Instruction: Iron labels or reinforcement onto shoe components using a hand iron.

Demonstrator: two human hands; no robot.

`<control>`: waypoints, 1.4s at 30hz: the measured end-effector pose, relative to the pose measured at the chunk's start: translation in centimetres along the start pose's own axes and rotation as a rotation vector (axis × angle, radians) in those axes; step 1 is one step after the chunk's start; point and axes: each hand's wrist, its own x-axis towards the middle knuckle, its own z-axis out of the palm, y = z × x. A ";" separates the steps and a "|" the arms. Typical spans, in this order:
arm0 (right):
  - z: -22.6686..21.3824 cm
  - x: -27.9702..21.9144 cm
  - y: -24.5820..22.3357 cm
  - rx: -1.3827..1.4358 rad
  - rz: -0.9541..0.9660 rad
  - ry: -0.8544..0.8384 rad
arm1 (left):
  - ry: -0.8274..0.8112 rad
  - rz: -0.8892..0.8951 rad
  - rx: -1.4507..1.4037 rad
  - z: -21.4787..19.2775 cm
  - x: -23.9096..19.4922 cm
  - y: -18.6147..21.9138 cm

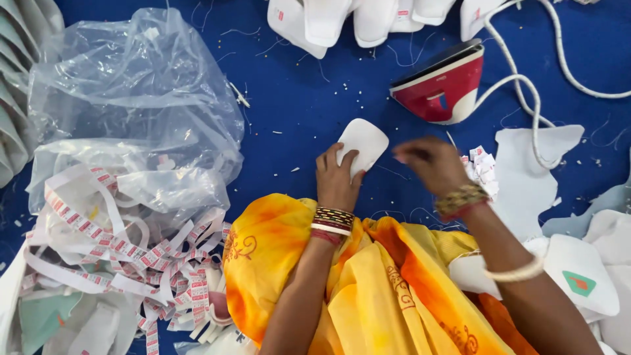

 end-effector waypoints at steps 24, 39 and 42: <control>7.2 5.2 1.0 -0.269 -0.074 0.292 | -0.017 0.079 0.228 2.6 -0.3 -0.5; -5.1 6.7 -6.4 0.056 0.006 0.174 | -0.121 0.011 0.206 1.6 0.3 0.0; -2.9 7.0 -9.4 -0.366 0.262 -0.012 | -0.104 0.007 0.168 1.5 0.2 0.0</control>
